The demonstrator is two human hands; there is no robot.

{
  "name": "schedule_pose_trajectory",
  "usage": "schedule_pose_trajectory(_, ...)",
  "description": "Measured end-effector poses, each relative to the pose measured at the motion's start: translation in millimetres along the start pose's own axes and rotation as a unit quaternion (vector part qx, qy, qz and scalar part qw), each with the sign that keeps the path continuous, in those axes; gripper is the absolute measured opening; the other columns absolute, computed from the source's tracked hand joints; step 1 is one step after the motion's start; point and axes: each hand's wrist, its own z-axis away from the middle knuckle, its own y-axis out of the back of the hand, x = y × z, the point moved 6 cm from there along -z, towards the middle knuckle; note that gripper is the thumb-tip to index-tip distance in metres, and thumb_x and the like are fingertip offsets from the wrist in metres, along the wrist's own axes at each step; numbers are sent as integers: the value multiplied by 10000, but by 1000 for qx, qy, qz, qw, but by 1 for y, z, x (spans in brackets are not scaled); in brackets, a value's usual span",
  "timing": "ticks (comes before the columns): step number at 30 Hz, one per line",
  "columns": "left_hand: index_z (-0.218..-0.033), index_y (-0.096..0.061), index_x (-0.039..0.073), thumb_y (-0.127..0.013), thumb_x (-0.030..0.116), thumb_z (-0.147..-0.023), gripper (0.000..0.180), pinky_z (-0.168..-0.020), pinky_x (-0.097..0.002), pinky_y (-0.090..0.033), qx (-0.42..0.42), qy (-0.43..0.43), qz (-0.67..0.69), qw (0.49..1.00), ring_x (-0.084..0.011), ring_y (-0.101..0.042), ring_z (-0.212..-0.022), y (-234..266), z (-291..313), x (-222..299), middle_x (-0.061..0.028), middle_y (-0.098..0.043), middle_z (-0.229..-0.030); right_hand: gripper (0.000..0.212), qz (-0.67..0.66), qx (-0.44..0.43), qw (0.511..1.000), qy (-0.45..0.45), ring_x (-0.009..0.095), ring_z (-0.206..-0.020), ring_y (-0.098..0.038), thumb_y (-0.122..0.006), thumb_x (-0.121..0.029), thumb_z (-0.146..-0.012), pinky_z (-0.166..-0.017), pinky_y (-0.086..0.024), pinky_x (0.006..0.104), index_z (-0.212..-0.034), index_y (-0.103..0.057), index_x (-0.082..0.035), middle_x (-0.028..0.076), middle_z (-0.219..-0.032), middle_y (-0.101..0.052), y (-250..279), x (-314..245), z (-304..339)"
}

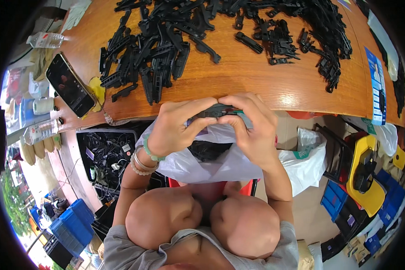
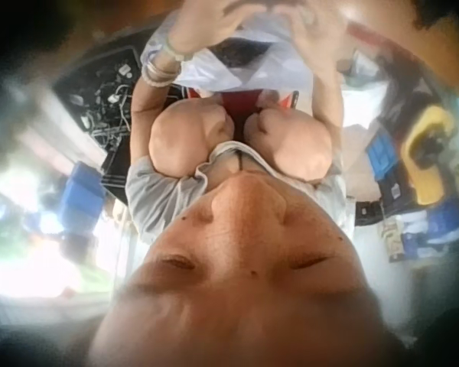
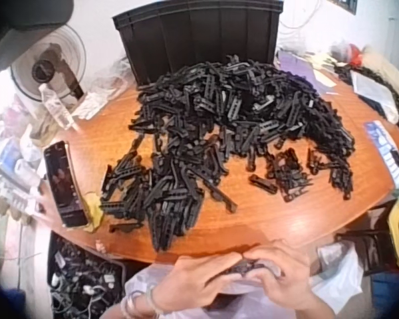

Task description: The person picks up small black plastic components from a large pile on a wooden table and snaps them together by hand. They repeatedly take one piece from the pile and attach it to another partially assembled unit before placing the assembly into a white plastic bag.

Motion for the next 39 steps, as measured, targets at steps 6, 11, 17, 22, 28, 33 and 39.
schedule_pose_trajectory(6,-1057,-630,-28,-728,81,-749,342,-637,-290,-505,-17,46,33,998,-259,-666,-732,-5,2,-4,-170,-673,-898,262,1,10,1000,4,227,-727,-617,-718,23,-677,-657,-479,297,-932,-662,3,119,-837,-655,4,-2,1)
schedule_pose_trajectory(11,-1050,-636,-25,-733,77,-742,338,-658,-277,-511,-83,35,4,996,-230,-672,-750,2,-1,-8,-150,-683,-891,226,-46,-10,996,-72,238,-717,-614,-730,-21,-695,-638,-469,300,-910,-663,-5,109,-816,-648,6,7,8)
schedule_pose_trajectory(17,-1027,-643,11,-653,101,-817,229,-619,-310,-507,22,20,-106,994,-250,-642,-668,21,-49,-42,-135,-635,-848,172,-12,-171,984,-54,247,-753,-611,-665,-80,-789,-670,-467,329,-951,-646,-22,119,-829,-628,-13,10,1)
schedule_pose_trajectory(22,-887,-583,20,-652,267,-826,263,-543,-395,-476,18,17,-368,929,-341,-601,-653,-2,-72,-38,-140,-564,-815,112,334,126,927,117,294,-814,-576,-618,-66,-810,-712,-469,370,-889,-646,8,111,-849,-606,25,31,-74)
schedule_pose_trajectory(28,-875,-535,25,-674,194,-803,230,-554,-404,-472,14,44,-339,940,-345,-600,-661,3,-43,-34,-144,-574,-843,114,360,43,931,38,292,-792,-550,-659,-94,-781,-723,-440,381,-826,-664,11,112,-798,-587,20,47,-72)
schedule_pose_trajectory(33,-922,-551,21,-620,98,-827,140,-530,-360,-466,82,35,-284,955,-293,-613,-625,10,-27,-27,-144,-610,-848,119,312,-2,950,-3,294,-787,-547,-667,-89,-772,-730,-432,390,-833,-660,14,113,-783,-597,19,43,-60)
schedule_pose_trajectory(39,-1127,-553,-59,-482,83,-932,251,-515,-256,-512,138,184,108,967,-171,-631,-601,15,-15,-46,-142,-641,-842,92,105,170,979,-41,207,-713,-576,-667,-64,-784,-669,-439,290,-833,-648,12,104,-785,-609,37,23,-46)
